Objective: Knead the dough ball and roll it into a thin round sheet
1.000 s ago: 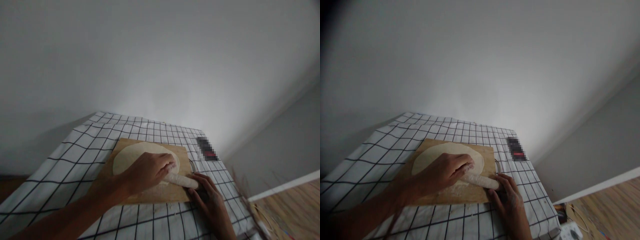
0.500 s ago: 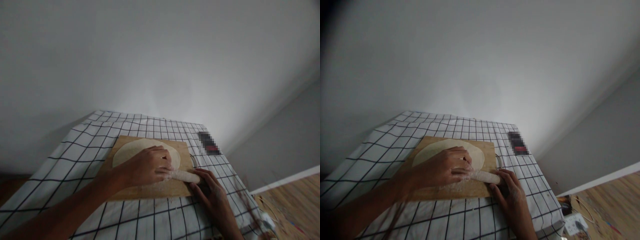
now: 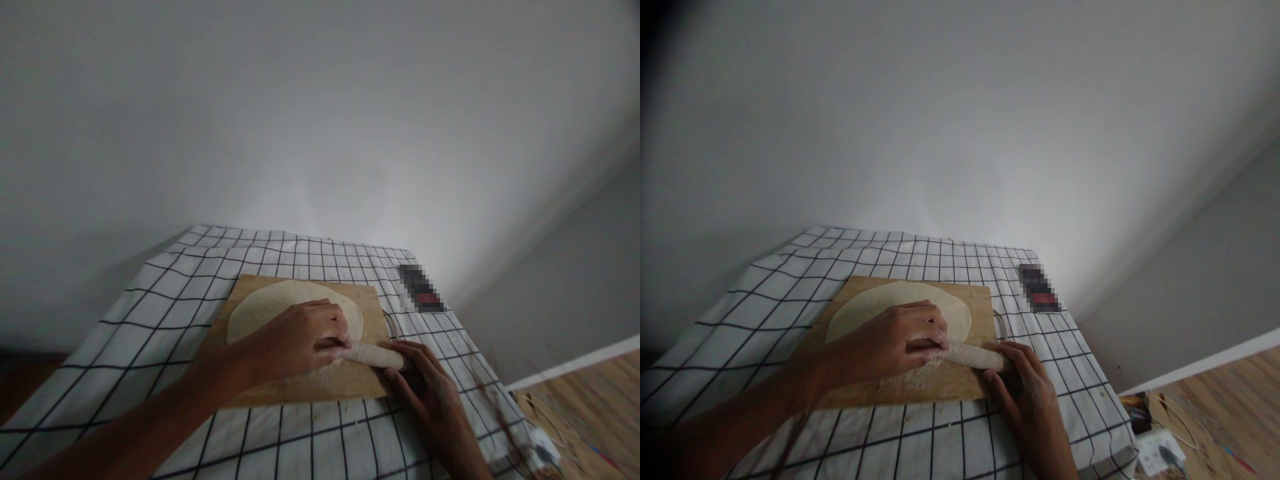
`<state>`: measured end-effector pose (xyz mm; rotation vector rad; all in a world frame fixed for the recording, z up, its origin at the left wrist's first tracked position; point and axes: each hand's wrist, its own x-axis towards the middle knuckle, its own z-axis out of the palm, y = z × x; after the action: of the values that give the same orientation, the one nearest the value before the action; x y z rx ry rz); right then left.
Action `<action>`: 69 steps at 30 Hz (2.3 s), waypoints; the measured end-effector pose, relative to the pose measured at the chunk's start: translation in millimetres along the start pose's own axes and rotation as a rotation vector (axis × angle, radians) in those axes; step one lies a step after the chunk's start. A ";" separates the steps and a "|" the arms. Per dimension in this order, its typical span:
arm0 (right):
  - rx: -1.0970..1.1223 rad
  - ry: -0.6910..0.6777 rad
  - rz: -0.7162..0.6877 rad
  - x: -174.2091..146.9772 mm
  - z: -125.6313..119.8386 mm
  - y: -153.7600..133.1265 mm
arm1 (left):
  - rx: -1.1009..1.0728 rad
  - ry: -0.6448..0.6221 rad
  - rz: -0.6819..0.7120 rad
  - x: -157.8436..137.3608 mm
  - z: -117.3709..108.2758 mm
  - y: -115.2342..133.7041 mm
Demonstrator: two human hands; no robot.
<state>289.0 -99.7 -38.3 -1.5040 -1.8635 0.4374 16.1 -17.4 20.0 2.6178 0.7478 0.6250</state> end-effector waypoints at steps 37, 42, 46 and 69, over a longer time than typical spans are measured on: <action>-0.064 -0.023 0.020 -0.3 -2.2 3.4 | -0.050 -0.010 -0.062 -3.4 7.4 -9.5; -0.122 -0.161 -0.020 20.5 -25.3 20.5 | -0.077 0.147 -0.210 -4.6 0.2 -20.2; -0.165 -0.163 -0.083 42.5 -29.3 25.7 | -0.042 0.365 -0.306 -3.5 -8.3 -27.5; -0.358 -0.264 -0.440 102.4 4.6 -2.1 | -1.483 0.342 -0.267 -3.6 -50.0 -20.8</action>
<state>275.2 -2.3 -9.3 -1.2359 -2.5087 0.0970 -20.1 7.4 52.0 1.0561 0.3950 1.0049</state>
